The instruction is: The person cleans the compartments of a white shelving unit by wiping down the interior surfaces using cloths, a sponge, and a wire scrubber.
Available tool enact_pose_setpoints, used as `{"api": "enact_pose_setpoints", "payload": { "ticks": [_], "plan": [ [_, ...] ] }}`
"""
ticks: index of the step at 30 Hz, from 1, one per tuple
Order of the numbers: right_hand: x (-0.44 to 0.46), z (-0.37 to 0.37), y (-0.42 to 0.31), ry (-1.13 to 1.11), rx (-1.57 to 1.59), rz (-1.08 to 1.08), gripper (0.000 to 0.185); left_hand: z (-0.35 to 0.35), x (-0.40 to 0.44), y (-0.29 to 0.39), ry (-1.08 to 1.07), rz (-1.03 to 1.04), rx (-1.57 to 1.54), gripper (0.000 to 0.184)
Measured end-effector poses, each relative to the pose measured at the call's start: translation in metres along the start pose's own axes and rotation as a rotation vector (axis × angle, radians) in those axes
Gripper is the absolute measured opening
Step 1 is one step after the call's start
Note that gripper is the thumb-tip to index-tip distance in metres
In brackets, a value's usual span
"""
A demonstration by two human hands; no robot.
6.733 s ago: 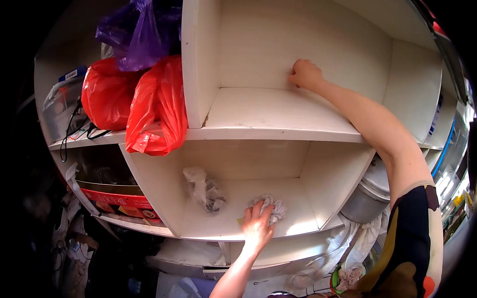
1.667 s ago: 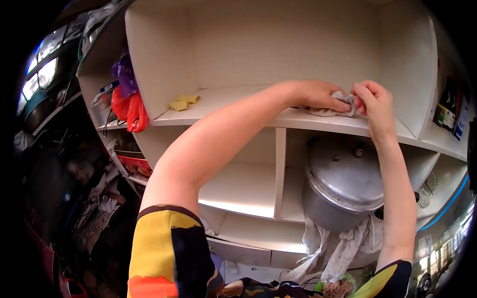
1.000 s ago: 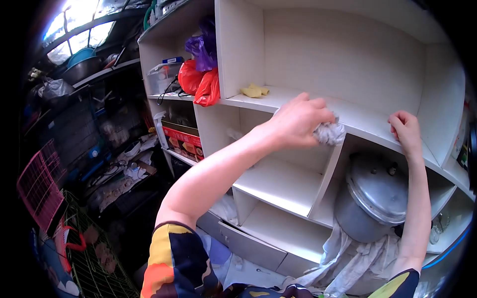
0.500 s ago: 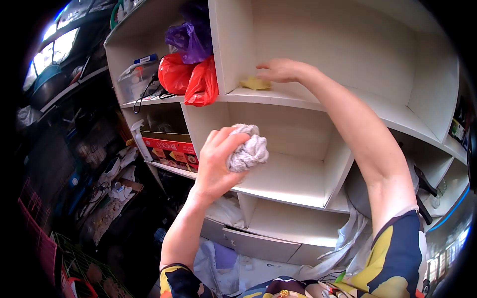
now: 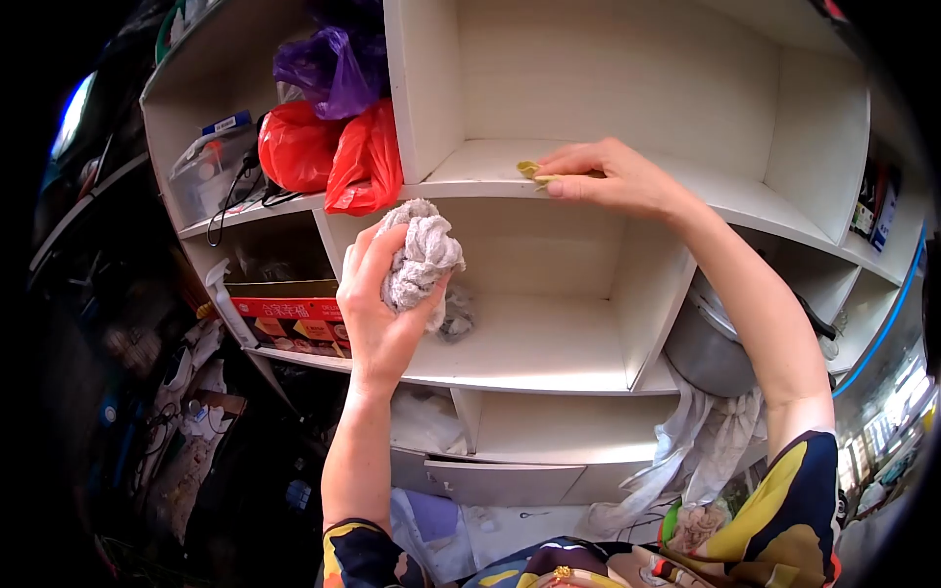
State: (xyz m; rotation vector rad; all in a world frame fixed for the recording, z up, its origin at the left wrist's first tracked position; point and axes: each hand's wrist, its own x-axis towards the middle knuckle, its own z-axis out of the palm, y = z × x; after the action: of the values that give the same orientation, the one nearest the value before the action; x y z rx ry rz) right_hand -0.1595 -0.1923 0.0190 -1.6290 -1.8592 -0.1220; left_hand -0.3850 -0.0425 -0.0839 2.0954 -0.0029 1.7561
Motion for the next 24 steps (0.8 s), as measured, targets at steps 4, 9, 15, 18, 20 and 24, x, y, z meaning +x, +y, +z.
{"api": "enact_pose_setpoints", "payload": {
  "ticks": [4,9,15,18,20,24],
  "plan": [
    [0.001,0.019,0.004,0.238,-0.165,0.084,0.027,0.006,-0.010,-0.007,0.009,-0.017,-0.060,0.042],
    [0.017,0.034,-0.007,0.312,-0.226,0.272,0.024,0.008,-0.024,-0.019,0.031,-0.080,-0.118,0.041],
    [0.023,0.037,-0.012,0.327,-0.316,0.382,0.030,0.016,-0.033,-0.027,0.060,-0.145,-0.208,0.040],
    [0.022,0.033,-0.007,0.301,-0.166,0.284,0.026,0.015,-0.035,-0.030,0.067,-0.140,-0.246,0.041],
    [0.023,0.036,-0.009,0.312,-0.281,0.315,0.023,0.015,-0.036,-0.033,0.076,-0.141,-0.266,0.042],
    [0.024,0.040,-0.013,0.349,-0.281,0.317,0.023,0.016,-0.038,-0.039,0.098,-0.150,-0.238,0.044]
  ]
}}
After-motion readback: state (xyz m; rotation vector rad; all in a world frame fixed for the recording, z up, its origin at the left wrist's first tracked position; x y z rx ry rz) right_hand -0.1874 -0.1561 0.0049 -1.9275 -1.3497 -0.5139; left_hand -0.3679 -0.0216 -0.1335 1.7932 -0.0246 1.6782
